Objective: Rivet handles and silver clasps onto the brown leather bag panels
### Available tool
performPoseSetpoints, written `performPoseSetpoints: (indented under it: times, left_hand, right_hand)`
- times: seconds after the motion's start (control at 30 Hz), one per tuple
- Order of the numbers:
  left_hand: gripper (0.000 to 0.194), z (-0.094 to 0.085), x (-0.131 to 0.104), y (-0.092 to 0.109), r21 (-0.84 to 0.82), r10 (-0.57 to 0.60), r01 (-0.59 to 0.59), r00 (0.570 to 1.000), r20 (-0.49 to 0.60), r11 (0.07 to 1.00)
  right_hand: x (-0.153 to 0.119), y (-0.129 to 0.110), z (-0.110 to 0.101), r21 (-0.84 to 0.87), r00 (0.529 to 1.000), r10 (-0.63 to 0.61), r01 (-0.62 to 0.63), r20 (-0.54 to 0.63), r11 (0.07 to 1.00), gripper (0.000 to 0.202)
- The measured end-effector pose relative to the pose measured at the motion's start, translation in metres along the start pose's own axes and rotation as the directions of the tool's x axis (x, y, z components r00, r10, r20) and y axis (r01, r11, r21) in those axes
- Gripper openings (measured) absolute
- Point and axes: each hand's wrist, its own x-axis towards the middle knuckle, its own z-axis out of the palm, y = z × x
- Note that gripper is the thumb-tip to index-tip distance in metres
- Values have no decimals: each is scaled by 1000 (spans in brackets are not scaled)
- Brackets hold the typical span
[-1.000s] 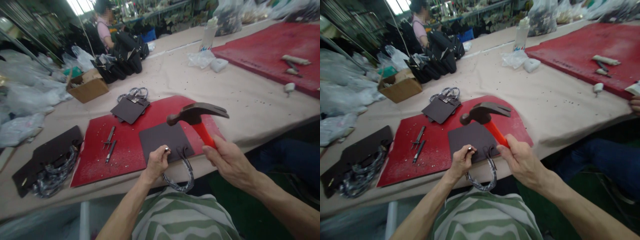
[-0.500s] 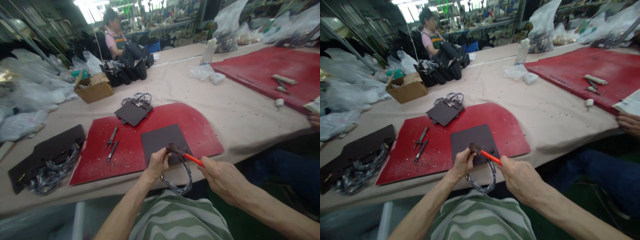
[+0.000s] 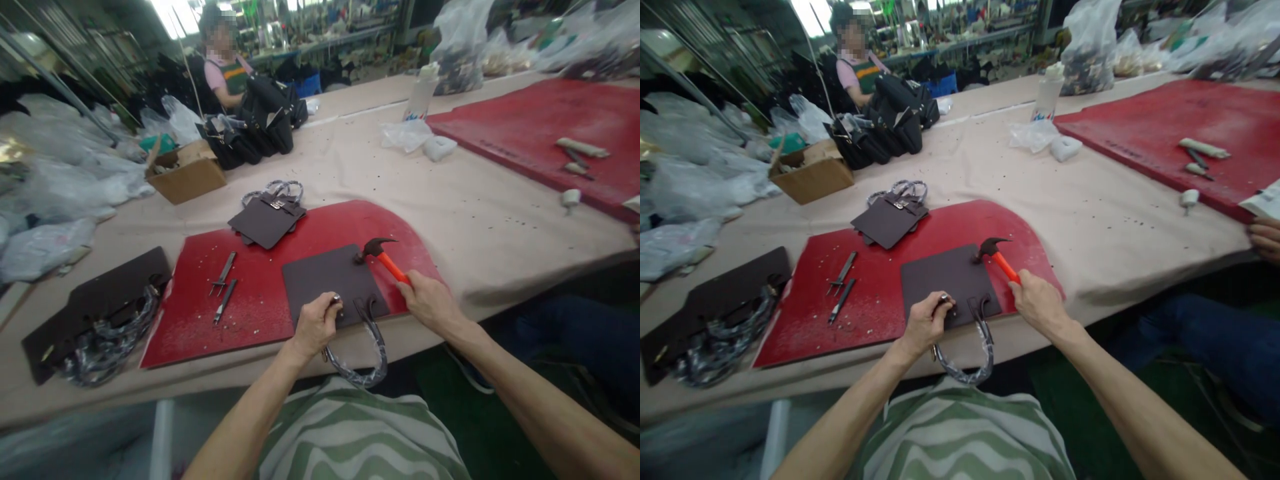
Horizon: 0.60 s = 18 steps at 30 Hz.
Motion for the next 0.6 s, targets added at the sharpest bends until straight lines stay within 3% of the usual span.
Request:
performPoseSetpoints:
  times: [0.1,0.23,0.3,0.4,0.43,0.5,0.6]
  left_hand:
    - [11,-1,6,4,-165,-205,195,978,-47,967]
    - [14,-18,15,0,-319,-380,316,911,-162,893]
    - [15,-36,18,-11,-203,-372,324,882,-289,924]
    - [16,-65,21,-34,221,-247,366,869,-429,904]
    - [17,-73,22,-41,365,-210,382,878,-430,849]
    - [17,-83,21,-51,573,-177,386,905,-387,723]
    - [13,-87,16,-52,721,-181,344,938,-296,601]
  right_hand:
    - [-15,-15,3,-178,975,-167,141,-144,974,13]
    - [-59,-41,15,-80,977,-181,172,-111,982,18]
    - [-79,-49,30,1,995,-97,97,6,995,22]
    - [-91,-53,54,274,979,56,-110,197,955,22]
    - [-91,-55,60,415,968,73,-170,239,894,22]
    - [-89,-59,66,687,958,79,-254,275,681,26]
    - [-90,-63,61,876,931,126,-366,343,314,37]
